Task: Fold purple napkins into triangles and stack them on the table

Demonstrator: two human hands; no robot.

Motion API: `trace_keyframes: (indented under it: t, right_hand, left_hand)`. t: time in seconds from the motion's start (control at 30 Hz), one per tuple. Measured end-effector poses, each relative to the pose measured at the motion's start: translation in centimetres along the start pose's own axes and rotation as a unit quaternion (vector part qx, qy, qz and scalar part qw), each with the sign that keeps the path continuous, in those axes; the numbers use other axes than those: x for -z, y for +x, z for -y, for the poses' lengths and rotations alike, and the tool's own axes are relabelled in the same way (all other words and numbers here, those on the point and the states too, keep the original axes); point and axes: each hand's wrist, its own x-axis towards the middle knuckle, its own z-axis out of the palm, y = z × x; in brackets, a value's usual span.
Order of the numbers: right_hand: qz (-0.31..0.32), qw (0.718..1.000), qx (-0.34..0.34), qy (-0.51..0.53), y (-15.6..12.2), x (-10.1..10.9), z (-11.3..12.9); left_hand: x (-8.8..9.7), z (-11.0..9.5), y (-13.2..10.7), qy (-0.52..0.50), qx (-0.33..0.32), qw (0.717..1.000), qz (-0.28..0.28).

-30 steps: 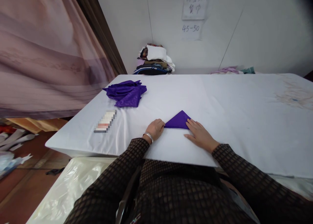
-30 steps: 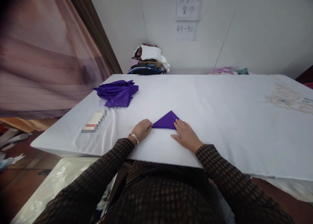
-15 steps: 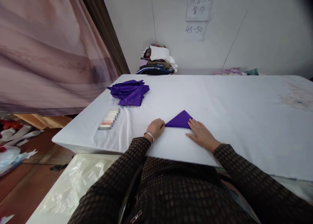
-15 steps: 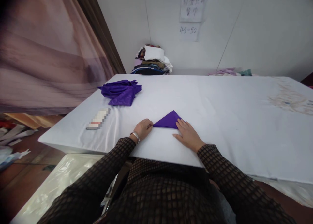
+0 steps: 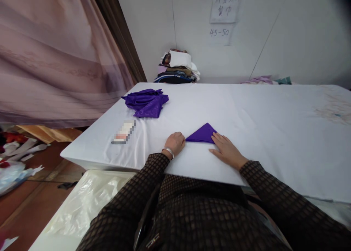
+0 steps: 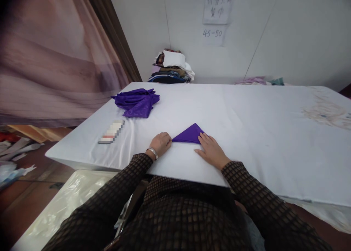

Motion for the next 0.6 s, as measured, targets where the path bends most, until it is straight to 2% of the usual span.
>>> trace_keyframes:
  t: [0.13,0.23,0.37,0.43,0.47,0.53,0.6]
  right_hand:
    - [-0.002,1.000,0.000,0.004,0.0,0.0,0.0]
    - [-0.002,1.000,0.000,0.004,0.0,0.0,0.0]
    - [-0.001,1.000,0.002,-0.004,0.1,-0.1,0.0]
    - [-0.006,1.000,0.003,-0.003,0.1,-0.2,0.0]
    - [-0.009,1.000,0.004,-0.001,0.1,-0.2,-0.1]
    - [-0.014,1.000,0.004,0.001,0.1,-0.4,-0.2]
    - [-0.015,1.000,0.005,-0.001,0.1,-0.5,-0.2]
  left_hand:
    - [0.3,0.5,-0.1,-0.040,0.000,0.999,0.008]
    - [0.3,1.6,-0.4,-0.106,0.000,0.994,0.002]
    - [-0.1,2.8,-0.5,-0.182,0.052,0.980,-0.066]
    - [-0.3,2.4,-0.3,-0.184,0.049,0.977,-0.100]
    - [-0.4,1.9,-0.2,-0.178,0.033,0.978,-0.101]
    - [-0.6,0.7,-0.1,-0.153,-0.013,0.986,-0.062]
    - [-0.8,-0.5,-0.3,-0.116,-0.052,0.992,0.008]
